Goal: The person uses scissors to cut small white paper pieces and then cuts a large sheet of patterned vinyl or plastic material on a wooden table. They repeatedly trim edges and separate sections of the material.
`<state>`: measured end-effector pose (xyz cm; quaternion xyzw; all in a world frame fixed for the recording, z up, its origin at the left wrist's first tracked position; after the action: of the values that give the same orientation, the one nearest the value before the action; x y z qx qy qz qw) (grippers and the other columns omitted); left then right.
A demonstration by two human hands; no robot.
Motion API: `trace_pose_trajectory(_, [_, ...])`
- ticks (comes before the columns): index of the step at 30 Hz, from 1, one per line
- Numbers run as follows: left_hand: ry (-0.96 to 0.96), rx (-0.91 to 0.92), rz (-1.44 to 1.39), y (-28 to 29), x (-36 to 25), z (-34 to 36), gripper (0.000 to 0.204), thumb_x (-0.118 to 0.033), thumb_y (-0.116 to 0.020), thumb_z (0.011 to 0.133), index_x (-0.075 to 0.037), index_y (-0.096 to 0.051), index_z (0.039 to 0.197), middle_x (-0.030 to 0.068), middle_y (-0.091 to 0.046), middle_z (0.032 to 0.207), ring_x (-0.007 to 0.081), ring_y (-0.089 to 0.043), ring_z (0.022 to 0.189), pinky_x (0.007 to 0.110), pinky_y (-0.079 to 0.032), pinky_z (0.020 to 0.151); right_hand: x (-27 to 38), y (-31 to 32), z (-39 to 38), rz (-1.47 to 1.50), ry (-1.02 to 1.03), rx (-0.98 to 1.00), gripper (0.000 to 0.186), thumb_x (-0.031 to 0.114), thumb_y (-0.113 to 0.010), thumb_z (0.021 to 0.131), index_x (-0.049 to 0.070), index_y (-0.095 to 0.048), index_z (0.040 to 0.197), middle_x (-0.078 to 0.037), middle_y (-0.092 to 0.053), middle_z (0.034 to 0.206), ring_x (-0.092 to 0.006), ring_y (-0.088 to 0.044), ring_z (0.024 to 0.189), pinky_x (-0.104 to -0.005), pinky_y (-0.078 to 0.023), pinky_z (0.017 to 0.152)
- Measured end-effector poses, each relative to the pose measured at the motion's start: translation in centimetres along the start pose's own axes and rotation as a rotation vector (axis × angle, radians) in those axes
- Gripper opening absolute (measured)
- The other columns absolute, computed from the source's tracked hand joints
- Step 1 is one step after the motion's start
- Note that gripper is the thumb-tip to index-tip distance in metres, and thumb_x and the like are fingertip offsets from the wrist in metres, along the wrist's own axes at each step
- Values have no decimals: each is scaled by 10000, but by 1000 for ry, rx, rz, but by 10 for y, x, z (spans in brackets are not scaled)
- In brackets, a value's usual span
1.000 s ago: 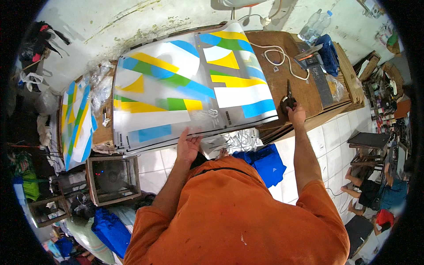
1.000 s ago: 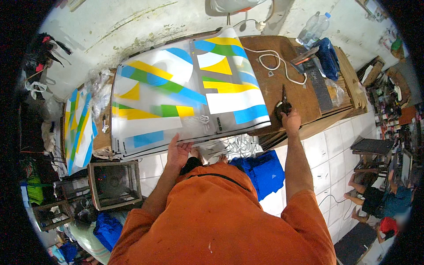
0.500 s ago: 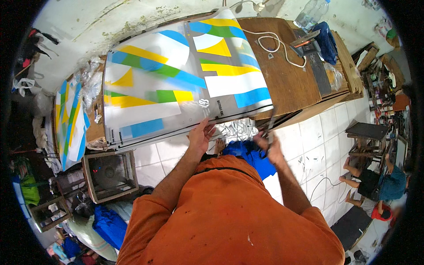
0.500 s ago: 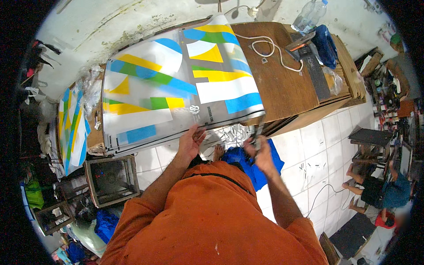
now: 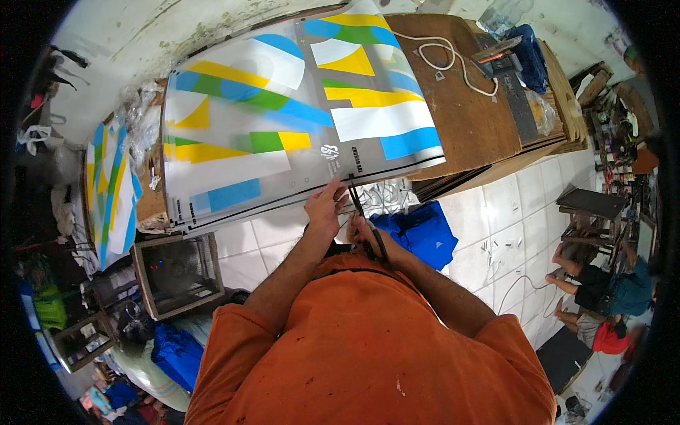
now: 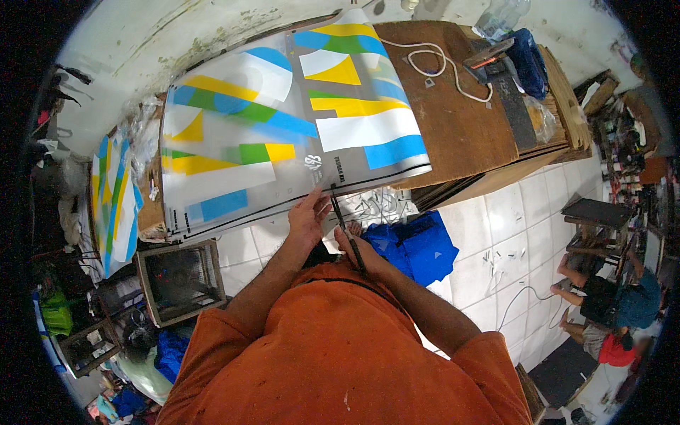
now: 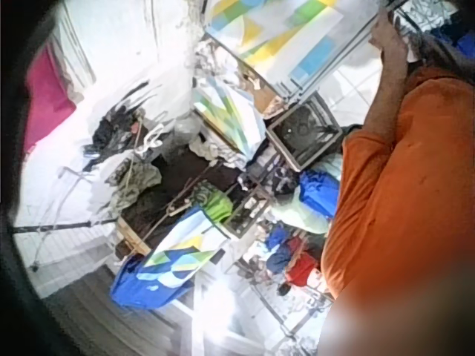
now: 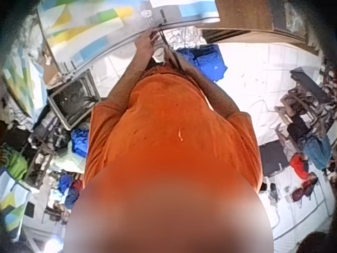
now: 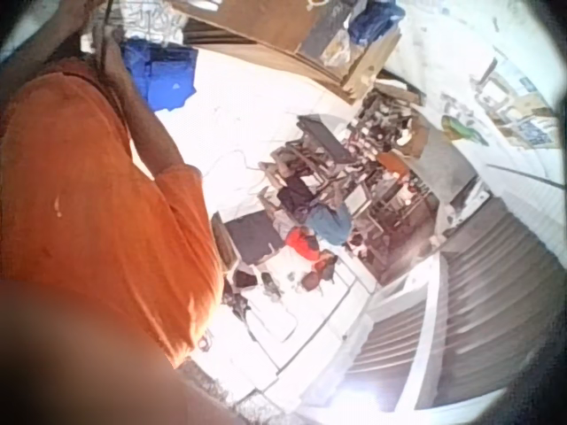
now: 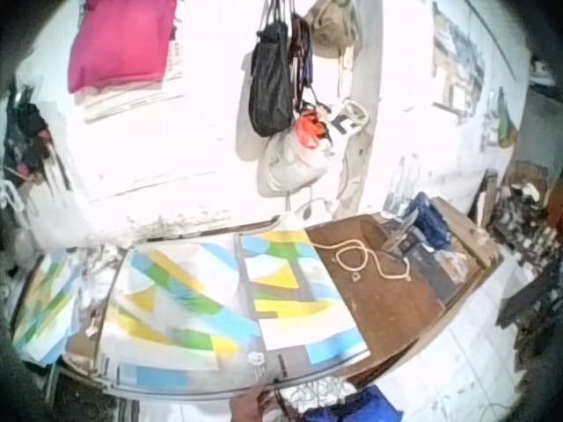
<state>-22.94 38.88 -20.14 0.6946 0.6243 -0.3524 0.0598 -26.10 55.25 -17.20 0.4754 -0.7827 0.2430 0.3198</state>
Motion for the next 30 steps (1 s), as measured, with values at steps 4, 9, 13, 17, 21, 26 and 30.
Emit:
trace_pose_trajectory(4, [-13, 24, -22, 0, -1, 1, 215, -146, -767, 891, -19, -653, 1021, 74, -702, 967, 193, -692, 874, 322, -563, 747, -3, -8, 30, 172, -24, -20, 927, 838, -366, 883, -31, -533, 1163, -161, -602, 973, -215, -594, 841, -362, -476, 737])
trace_pose_trajectory(9, [-17, 52, -12, -3, -6, -5, 235, -155, -777, 883, -13, -662, 1030, 80, -708, 963, 191, -687, 859, 317, -553, 720, 10, -13, 28, 256, -58, -65, 583, 686, -363, 1000, 142, -453, 812, -7, -478, 705, -142, -477, 623, -290, -395, 576])
trace_pose_trajectory(13, [2, 38, 30, -6, -10, -7, 146, -154, -762, 900, -50, -662, 914, 56, -694, 895, 173, -652, 813, 316, -488, 654, 26, -9, 18, 195, -70, -170, 637, 756, -398, 945, 138, -476, 812, 3, -465, 662, -126, -470, 554, -280, -388, 503])
trace_pose_trajectory(17, [34, 74, 67, -7, -12, -8, 148, -158, -766, 897, -48, -670, 919, 49, -688, 870, 145, -629, 762, 284, -458, 613, 46, -3, 22, 223, -139, -208, 910, 886, -472, 796, -15, -568, 880, -90, -552, 696, -172, -543, 535, -311, -431, 466])
trace_pose_trajectory(21, [102, 35, 58, -7, -16, -12, 153, -153, -758, 901, -30, -679, 946, 36, -676, 849, 107, -577, 695, 248, -422, 563, 59, -5, 20, 249, -220, -152, 730, 858, -436, 843, 135, -500, 921, 6, -490, 750, -121, -506, 600, -281, -411, 484])
trace_pose_trajectory(26, [103, 68, 13, -14, -26, -21, 193, -210, -770, 890, -30, -717, 844, -27, -511, 633, 88, -433, 515, 260, -342, 458, 79, -1, 27, 263, -166, -180, 861, 906, -433, 792, 78, -546, 1002, -24, -491, 753, -145, -515, 594, -299, -411, 474])
trace_pose_trajectory(30, [148, 120, -2, -13, -28, -23, 144, -130, -743, 905, -4, -699, 961, 26, -671, 836, 64, -475, 617, 220, -337, 490, 95, 7, 36, 226, -117, -194, 981, 947, -437, 742, 0, -581, 950, -74, -498, 701, -167, -525, 566, -324, -411, 466])
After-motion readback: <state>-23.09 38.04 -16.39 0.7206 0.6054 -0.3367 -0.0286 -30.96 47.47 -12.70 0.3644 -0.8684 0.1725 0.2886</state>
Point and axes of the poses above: each hand's wrist, its own z-axis towards the middle knuckle, its own y-axis out of the back of the hand, x = y × z, the point moved 6 cm from there along z, towards the middle knuckle
